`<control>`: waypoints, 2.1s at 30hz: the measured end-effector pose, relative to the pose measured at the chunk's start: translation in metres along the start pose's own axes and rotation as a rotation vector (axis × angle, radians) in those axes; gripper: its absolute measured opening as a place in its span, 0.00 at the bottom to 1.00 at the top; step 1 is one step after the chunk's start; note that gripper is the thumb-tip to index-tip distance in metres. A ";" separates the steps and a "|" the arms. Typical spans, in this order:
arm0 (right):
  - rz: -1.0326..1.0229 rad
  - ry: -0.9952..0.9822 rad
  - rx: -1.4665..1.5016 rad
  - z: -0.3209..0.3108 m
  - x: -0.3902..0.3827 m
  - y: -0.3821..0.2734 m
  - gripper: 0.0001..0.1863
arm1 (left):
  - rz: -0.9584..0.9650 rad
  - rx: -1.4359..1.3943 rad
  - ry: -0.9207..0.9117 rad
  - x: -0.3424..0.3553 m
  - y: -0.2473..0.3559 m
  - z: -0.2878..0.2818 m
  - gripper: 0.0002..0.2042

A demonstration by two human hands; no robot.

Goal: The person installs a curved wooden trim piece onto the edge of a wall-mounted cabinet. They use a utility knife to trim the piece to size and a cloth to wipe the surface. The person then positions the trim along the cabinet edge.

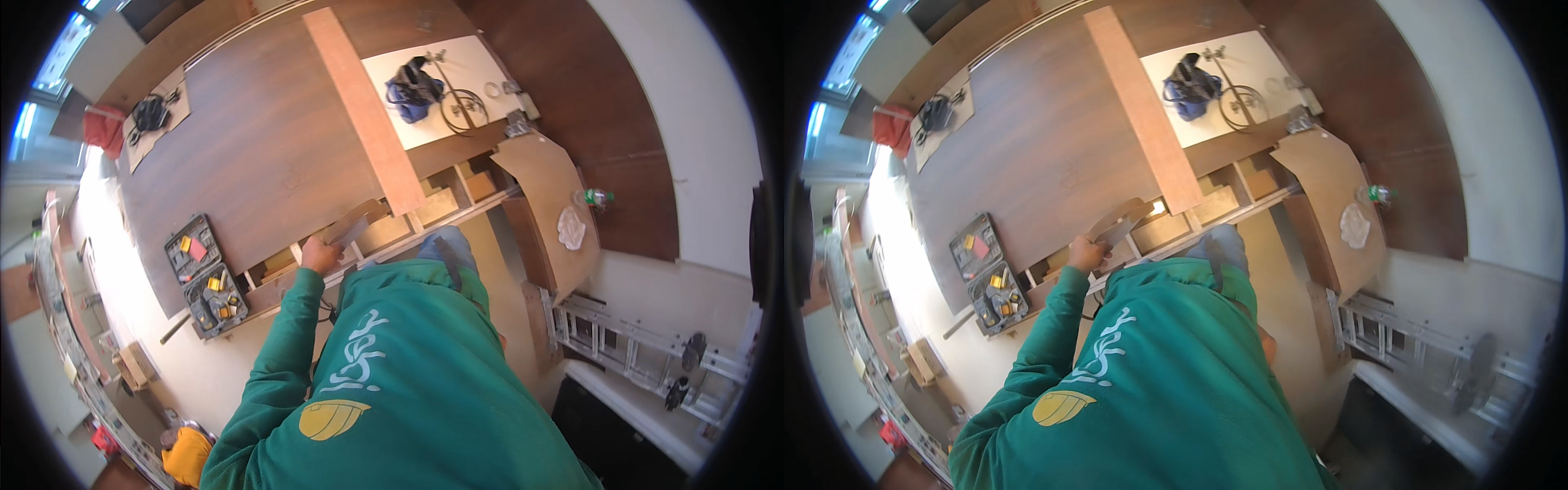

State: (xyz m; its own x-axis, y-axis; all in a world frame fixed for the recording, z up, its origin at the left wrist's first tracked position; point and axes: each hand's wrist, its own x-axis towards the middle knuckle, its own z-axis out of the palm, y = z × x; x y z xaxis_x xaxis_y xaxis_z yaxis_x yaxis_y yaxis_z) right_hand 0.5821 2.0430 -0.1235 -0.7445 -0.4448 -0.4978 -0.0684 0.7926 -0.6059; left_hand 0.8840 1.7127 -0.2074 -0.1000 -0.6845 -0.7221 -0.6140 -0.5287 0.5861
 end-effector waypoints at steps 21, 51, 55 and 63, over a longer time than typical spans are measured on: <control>-0.103 0.009 -0.101 -0.034 -0.033 0.048 0.08 | -0.007 -0.042 -0.052 -0.001 0.017 0.039 0.12; -1.192 -0.838 -0.292 -0.012 0.194 -0.269 0.14 | 0.483 0.495 0.498 -0.057 0.203 0.143 0.05; -0.767 -0.415 0.082 -0.052 0.274 -0.272 0.09 | 0.309 0.567 0.353 -0.039 0.167 0.126 0.06; 0.126 -0.303 0.143 -0.007 0.483 -0.156 0.12 | 0.389 0.502 0.004 0.056 0.164 0.135 0.06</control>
State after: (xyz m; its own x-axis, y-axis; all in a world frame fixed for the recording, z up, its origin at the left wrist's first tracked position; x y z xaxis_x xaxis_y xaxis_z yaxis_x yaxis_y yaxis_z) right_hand 0.2285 1.7071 -0.2656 -0.5089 -0.4674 -0.7229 0.1212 0.7924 -0.5978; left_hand 0.6717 1.6558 -0.2011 -0.3877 -0.7814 -0.4890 -0.8259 0.0588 0.5608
